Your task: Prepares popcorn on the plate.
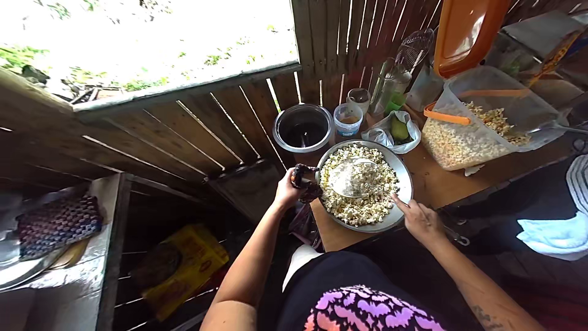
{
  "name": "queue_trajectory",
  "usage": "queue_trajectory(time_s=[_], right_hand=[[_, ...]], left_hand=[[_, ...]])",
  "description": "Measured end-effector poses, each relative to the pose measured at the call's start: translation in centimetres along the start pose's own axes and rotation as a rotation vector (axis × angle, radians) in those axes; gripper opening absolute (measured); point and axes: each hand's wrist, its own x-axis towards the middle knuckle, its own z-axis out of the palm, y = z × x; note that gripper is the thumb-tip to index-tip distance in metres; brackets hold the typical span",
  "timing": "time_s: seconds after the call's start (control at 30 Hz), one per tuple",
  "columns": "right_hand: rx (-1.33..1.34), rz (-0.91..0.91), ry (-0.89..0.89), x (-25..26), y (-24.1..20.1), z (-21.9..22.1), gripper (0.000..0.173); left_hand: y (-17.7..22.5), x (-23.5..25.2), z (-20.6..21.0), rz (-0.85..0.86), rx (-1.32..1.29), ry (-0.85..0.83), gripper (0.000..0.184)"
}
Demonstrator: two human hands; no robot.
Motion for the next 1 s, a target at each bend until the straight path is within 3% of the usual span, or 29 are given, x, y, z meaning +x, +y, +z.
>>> queue_trajectory(time_s=[0.17,0.3,0.43,0.6,0.87,1.0], right_hand=[[0.004,0.103,-0.086,-1.9,2.7,-4.5,0.059],[0.113,0.128,-0.243,0.1,-0.4,-9.2,0.056],[0.124,0.048,-0.104,4.6,-1.8,-4.2,0.065],[0.089,0.075,-0.208,5.1,-2.8,-2.7,0.074],[0.015,0.146,-0.204,-0.9,1.2,-7.0,0.061],[0.100,0.169,-0.206,1.3,-0.5,-8.6,0.060]], left_hand=[[0.2,0.0,0.0,-0.011,-0.002,0.003,0.068],[0.4,0.1,-0.1,-0.014,0.007,0.008,0.067],[-0.2,0.2,0.2,0.009,0.020,0.011,0.069],[0.1,-0.1,0.3,0.005,0.015,0.037,0.067],[-0.2,0.1,0.5,-0.008,0.016,0.047,0.068],[0.2,-0.2,0.5,-0.016,0.015,0.045,0.068]])
